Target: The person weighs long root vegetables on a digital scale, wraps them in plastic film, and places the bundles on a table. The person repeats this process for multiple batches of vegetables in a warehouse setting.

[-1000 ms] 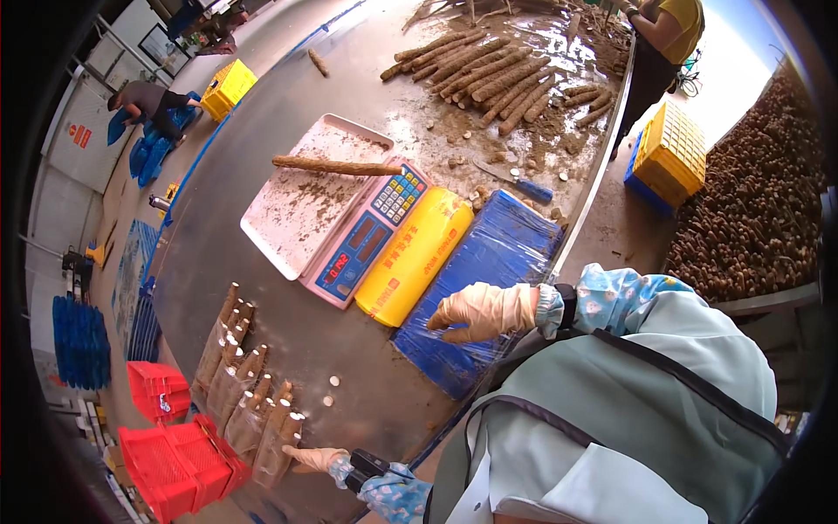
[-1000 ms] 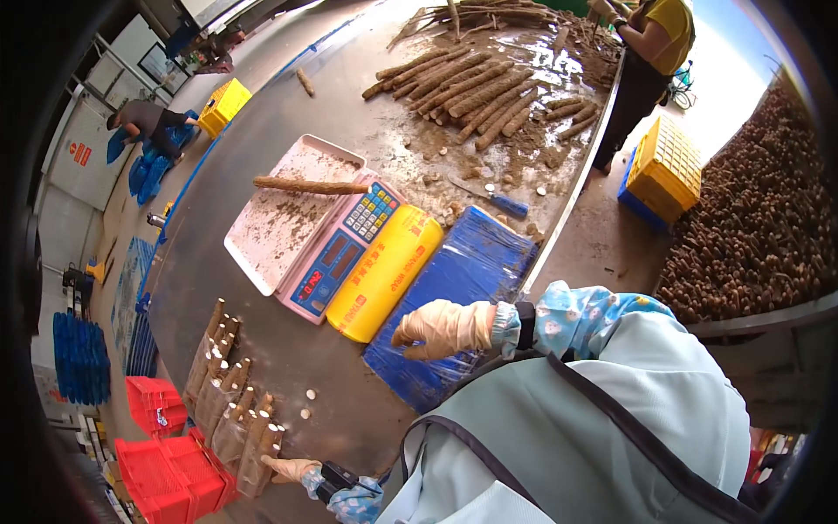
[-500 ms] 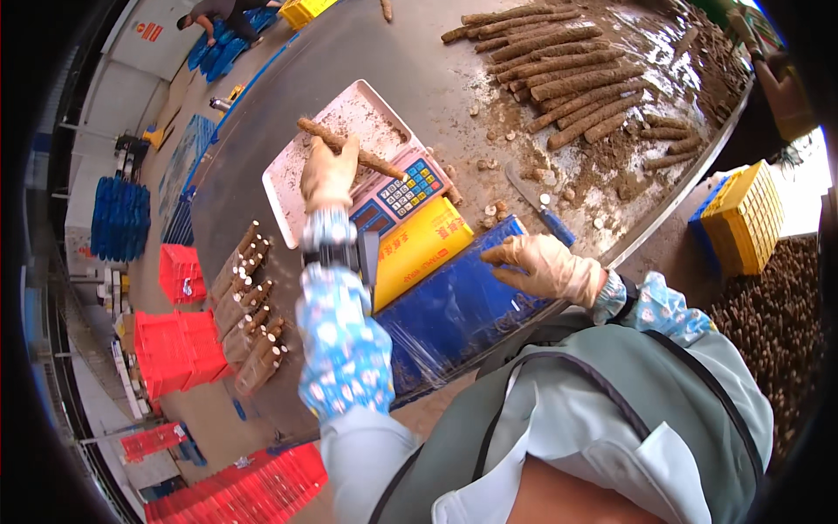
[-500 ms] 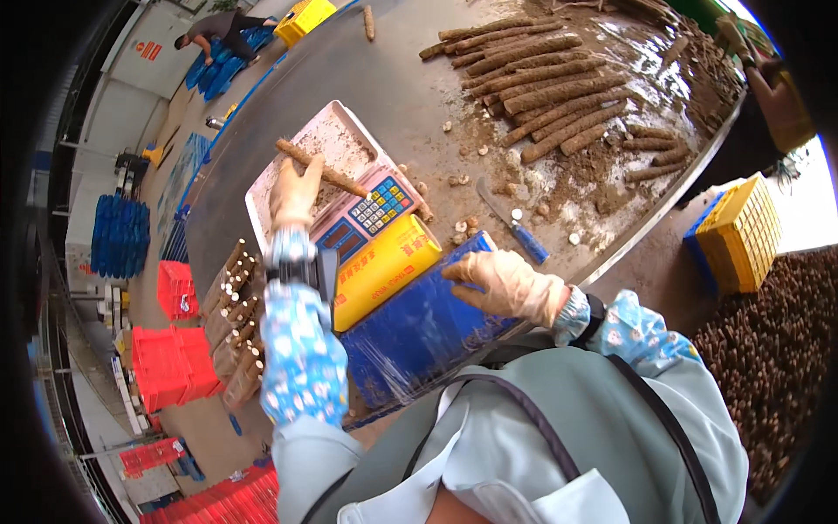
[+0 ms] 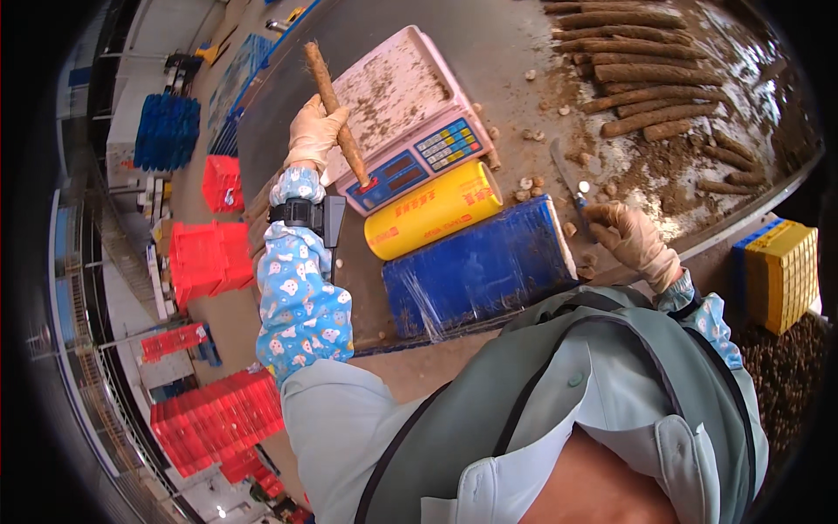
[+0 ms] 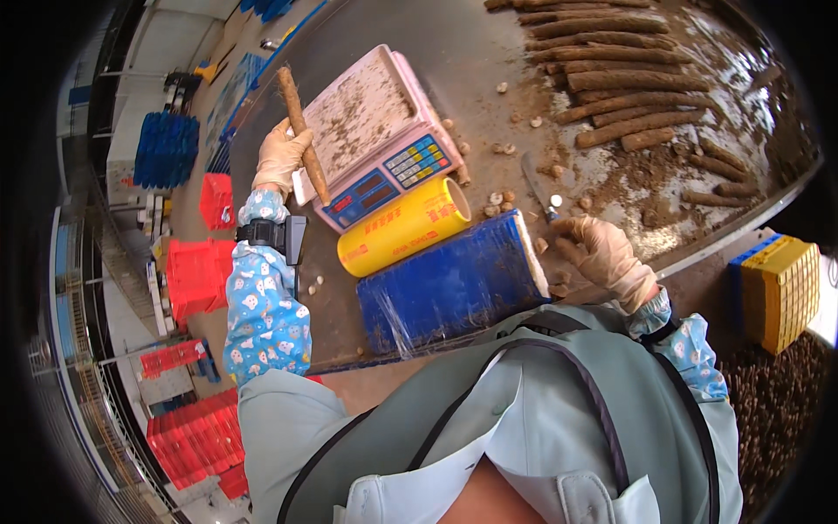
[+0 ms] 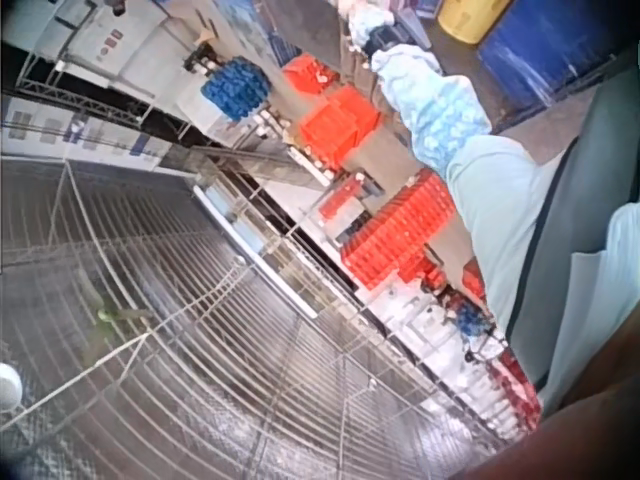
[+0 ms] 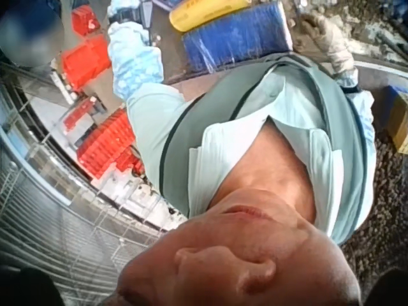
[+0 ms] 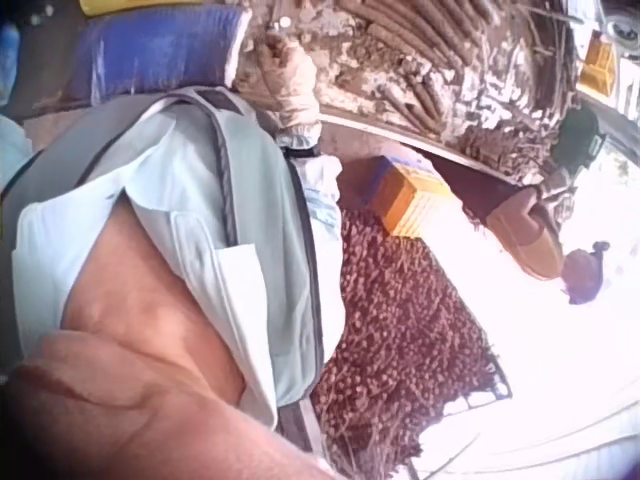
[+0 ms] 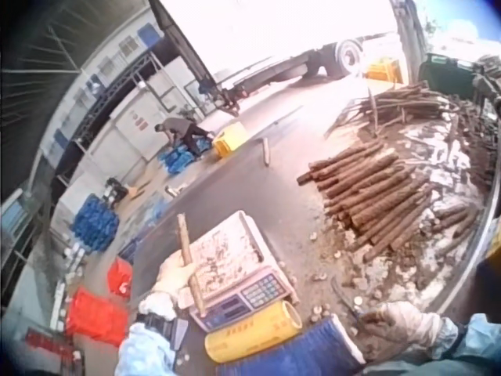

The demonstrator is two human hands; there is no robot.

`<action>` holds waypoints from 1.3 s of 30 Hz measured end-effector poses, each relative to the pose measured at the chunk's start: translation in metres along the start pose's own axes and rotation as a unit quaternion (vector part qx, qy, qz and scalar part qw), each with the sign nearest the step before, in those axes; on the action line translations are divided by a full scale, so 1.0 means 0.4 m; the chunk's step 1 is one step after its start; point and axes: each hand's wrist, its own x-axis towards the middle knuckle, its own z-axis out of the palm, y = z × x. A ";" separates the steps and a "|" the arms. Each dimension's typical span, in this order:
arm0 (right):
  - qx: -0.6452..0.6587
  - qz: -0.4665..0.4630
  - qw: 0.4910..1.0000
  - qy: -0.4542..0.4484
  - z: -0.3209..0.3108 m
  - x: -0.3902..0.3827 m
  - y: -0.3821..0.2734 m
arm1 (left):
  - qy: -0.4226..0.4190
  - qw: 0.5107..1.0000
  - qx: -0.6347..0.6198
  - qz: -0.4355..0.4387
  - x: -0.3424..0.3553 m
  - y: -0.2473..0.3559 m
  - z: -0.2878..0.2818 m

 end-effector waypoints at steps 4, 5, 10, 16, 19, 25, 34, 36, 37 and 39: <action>-0.003 -0.102 0.995 0.023 0.039 0.044 -0.004 | 0.021 0.997 0.071 0.022 -0.029 -0.085 -0.047; 0.009 -0.093 0.996 0.006 0.041 0.041 -0.024 | 0.028 0.995 0.085 0.033 -0.025 -0.119 -0.052; 0.007 -0.048 0.999 -0.019 0.067 0.005 -0.013 | 0.025 0.992 0.125 0.004 0.001 -0.165 -0.024; 0.007 -0.056 0.998 -0.006 0.040 0.001 0.002 | 0.009 0.990 0.142 -0.002 0.059 -0.188 -0.015; -0.050 -0.060 0.997 0.011 0.005 0.059 -0.073 | 0.017 0.987 0.159 0.027 0.059 -0.180 -0.014; -0.086 -0.036 0.986 0.139 0.080 0.387 -0.273 | 0.016 0.999 0.027 0.041 0.074 -0.208 -0.006; -0.098 0.018 0.980 0.173 0.280 0.637 -0.250 | 0.021 0.997 -0.062 0.042 0.023 -0.222 -0.038; -0.096 0.022 0.981 0.166 0.287 0.646 -0.235 | 0.027 0.996 -0.078 0.034 0.006 -0.221 -0.043; -0.094 0.023 0.982 0.162 0.289 0.646 -0.238 | 0.029 0.994 -0.101 0.032 0.003 -0.234 -0.045; -0.097 0.002 0.977 0.191 0.303 0.647 -0.236 | 0.032 0.988 -0.147 0.030 -0.001 -0.248 -0.046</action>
